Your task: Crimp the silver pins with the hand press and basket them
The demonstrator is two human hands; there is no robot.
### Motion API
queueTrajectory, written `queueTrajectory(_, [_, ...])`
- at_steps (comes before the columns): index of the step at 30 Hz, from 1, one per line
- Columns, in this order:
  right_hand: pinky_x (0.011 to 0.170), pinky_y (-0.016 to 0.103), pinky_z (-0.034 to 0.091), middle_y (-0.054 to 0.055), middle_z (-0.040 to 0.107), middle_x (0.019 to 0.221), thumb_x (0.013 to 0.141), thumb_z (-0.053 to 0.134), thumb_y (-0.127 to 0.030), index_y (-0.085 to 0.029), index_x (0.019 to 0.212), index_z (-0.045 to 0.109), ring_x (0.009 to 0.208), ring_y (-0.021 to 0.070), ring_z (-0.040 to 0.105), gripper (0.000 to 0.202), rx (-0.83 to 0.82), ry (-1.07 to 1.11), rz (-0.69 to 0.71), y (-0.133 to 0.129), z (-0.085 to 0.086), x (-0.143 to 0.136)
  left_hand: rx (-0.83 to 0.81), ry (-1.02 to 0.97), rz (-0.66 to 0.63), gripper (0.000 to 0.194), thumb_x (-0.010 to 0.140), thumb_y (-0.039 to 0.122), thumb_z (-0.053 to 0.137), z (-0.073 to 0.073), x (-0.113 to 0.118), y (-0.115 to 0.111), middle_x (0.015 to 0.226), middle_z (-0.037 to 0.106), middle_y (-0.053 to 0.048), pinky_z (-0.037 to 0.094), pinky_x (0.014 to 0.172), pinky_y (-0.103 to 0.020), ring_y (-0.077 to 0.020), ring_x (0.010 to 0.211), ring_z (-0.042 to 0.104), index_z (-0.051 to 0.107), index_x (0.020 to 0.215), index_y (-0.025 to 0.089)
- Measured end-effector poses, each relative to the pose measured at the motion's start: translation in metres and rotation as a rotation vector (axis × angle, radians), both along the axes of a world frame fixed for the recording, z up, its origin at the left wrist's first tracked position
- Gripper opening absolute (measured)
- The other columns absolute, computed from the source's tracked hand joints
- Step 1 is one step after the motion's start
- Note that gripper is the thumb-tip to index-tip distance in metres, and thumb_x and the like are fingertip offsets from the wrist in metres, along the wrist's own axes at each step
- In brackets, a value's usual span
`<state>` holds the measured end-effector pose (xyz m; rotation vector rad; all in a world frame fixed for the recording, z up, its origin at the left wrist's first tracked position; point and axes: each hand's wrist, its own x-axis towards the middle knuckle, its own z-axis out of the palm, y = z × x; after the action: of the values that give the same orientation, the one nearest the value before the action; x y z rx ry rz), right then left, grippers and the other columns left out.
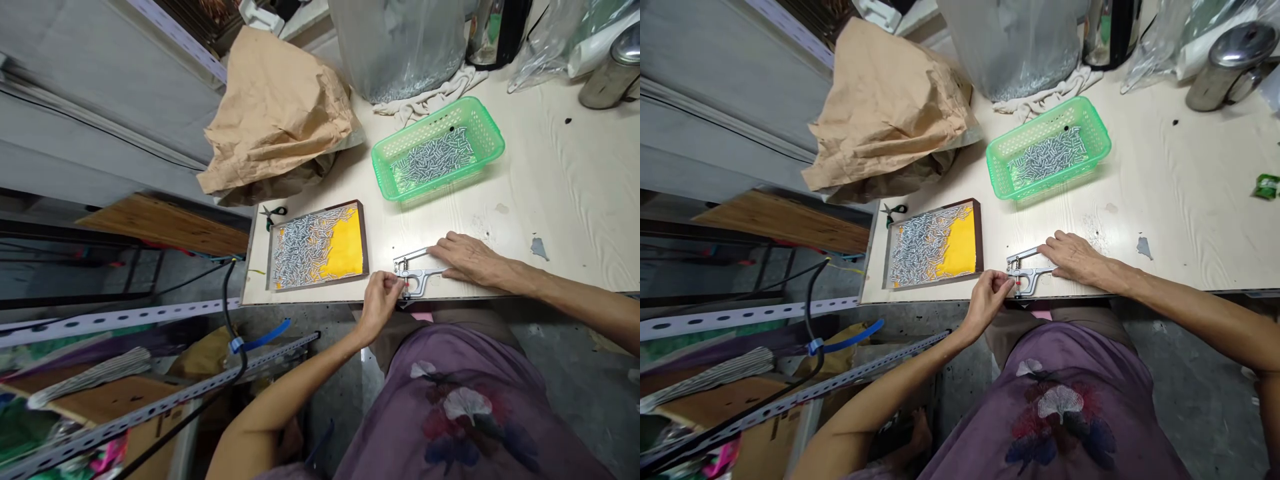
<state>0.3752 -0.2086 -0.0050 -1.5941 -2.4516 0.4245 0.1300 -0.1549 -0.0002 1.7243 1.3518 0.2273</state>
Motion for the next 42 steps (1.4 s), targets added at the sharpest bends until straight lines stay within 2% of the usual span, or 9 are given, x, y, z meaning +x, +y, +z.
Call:
queueTrajectory(2, [0.072, 0.033, 0.039, 0.011, 0.064, 0.1, 0.086, 0.061, -0.02, -0.015, 0.115, 0.055, 0.091, 0.0251, 0.051, 0.03, -0.006, -0.005, -0.01, -0.003, 0.0, -0.004, 0.304, -0.026, -0.185, 0.014, 0.087, 0.027, 0.064, -0.002, 0.005, 0.0, 0.09, 0.062, -0.005, 0.057, 0.074, -0.033, -0.0167, 0.08, 0.061, 0.061, 0.093, 0.016])
queueTrajectory(5, [0.074, 0.034, 0.042, 0.012, 0.064, 0.101, 0.087, 0.057, -0.017, -0.015, 0.122, 0.051, 0.093, 0.0258, 0.051, 0.036, 0.016, 0.009, -0.04, -0.007, -0.003, -0.007, 0.54, -0.015, -0.511, 0.034, 0.088, 0.033, 0.064, -0.008, 0.026, 0.005, 0.118, 0.061, -0.014, 0.051, 0.094, -0.047, -0.0269, 0.11, 0.058, 0.056, 0.117, 0.016])
queueTrajectory(10, [0.08, 0.04, 0.046, 0.015, 0.062, 0.109, 0.083, 0.066, -0.036, -0.012, 0.137, 0.038, 0.098, 0.0297, 0.053, 0.065, 0.056, 0.015, -0.127, -0.014, -0.008, -0.002, 0.577, 0.078, -0.821, 0.062, 0.087, 0.04, 0.066, -0.017, 0.059, 0.026, 0.13, 0.055, -0.018, 0.046, 0.1, -0.051, -0.0324, 0.119, 0.053, 0.04, 0.138, 0.016])
queueTrajectory(15, [0.08, 0.04, 0.045, 0.018, 0.062, 0.108, 0.067, 0.082, -0.045, -0.009, 0.121, 0.053, 0.097, 0.0326, 0.053, 0.072, 0.008, -0.127, -0.241, -0.023, -0.002, 0.004, 0.588, 0.178, -1.005, 0.071, 0.085, 0.046, 0.067, -0.012, 0.064, 0.034, 0.124, 0.056, -0.016, 0.048, 0.095, -0.047, -0.0303, 0.109, 0.054, 0.035, 0.14, 0.014])
queueTrajectory(19, [0.076, 0.037, 0.041, 0.015, 0.063, 0.097, 0.077, 0.076, -0.041, -0.01, 0.11, 0.059, 0.091, 0.0292, 0.053, 0.049, 0.023, -0.175, -0.208, -0.029, 0.003, 0.003, 0.626, 0.205, -1.072, 0.067, 0.087, 0.042, 0.065, -0.009, 0.073, 0.029, 0.126, 0.054, -0.016, 0.048, 0.091, -0.044, -0.0292, 0.109, 0.053, 0.035, 0.14, 0.013])
queueTrajectory(27, [0.072, 0.036, 0.033, 0.011, 0.063, 0.082, 0.091, 0.057, -0.019, -0.014, 0.094, 0.066, 0.083, 0.0267, 0.051, 0.01, 0.096, -0.238, -0.215, -0.036, -0.008, -0.011, 0.562, 0.148, -1.059, 0.022, 0.096, 0.032, 0.052, -0.014, 0.08, 0.023, 0.101, 0.06, -0.009, 0.048, 0.083, -0.039, -0.0248, 0.098, 0.053, 0.057, 0.111, 0.017])
queueTrajectory(34, [0.069, 0.034, 0.031, 0.007, 0.059, 0.074, 0.097, 0.04, -0.012, -0.019, 0.08, 0.064, 0.075, 0.0227, 0.048, 0.03, 0.147, -0.144, -0.239, -0.038, -0.018, -0.012, 0.489, 0.105, -1.002, 0.016, 0.096, 0.027, 0.052, -0.016, 0.083, 0.025, 0.088, 0.059, -0.007, 0.047, 0.08, -0.036, -0.023, 0.091, 0.052, 0.061, 0.087, 0.017])
queueTrajectory(38, [0.072, 0.034, 0.036, 0.011, 0.063, 0.089, 0.096, 0.051, -0.025, -0.014, 0.101, 0.066, 0.084, 0.0246, 0.051, 0.019, 0.112, -0.078, -0.272, -0.032, -0.015, 0.001, 0.54, 0.124, -0.963, 0.019, 0.094, 0.031, 0.055, -0.015, 0.083, 0.026, 0.098, 0.062, -0.009, 0.05, 0.085, -0.039, -0.0244, 0.096, 0.055, 0.06, 0.104, 0.016])
queueTrajectory(42, [0.08, 0.037, 0.04, 0.015, 0.063, 0.11, 0.095, 0.051, -0.041, -0.014, 0.122, 0.06, 0.096, 0.0275, 0.052, 0.039, 0.084, 0.012, -0.217, -0.02, -0.013, 0.023, 0.655, 0.088, -0.794, 0.034, 0.096, 0.028, 0.051, -0.028, 0.078, 0.007, 0.131, 0.055, -0.02, 0.046, 0.101, -0.05, -0.0311, 0.122, 0.051, 0.051, 0.126, 0.011])
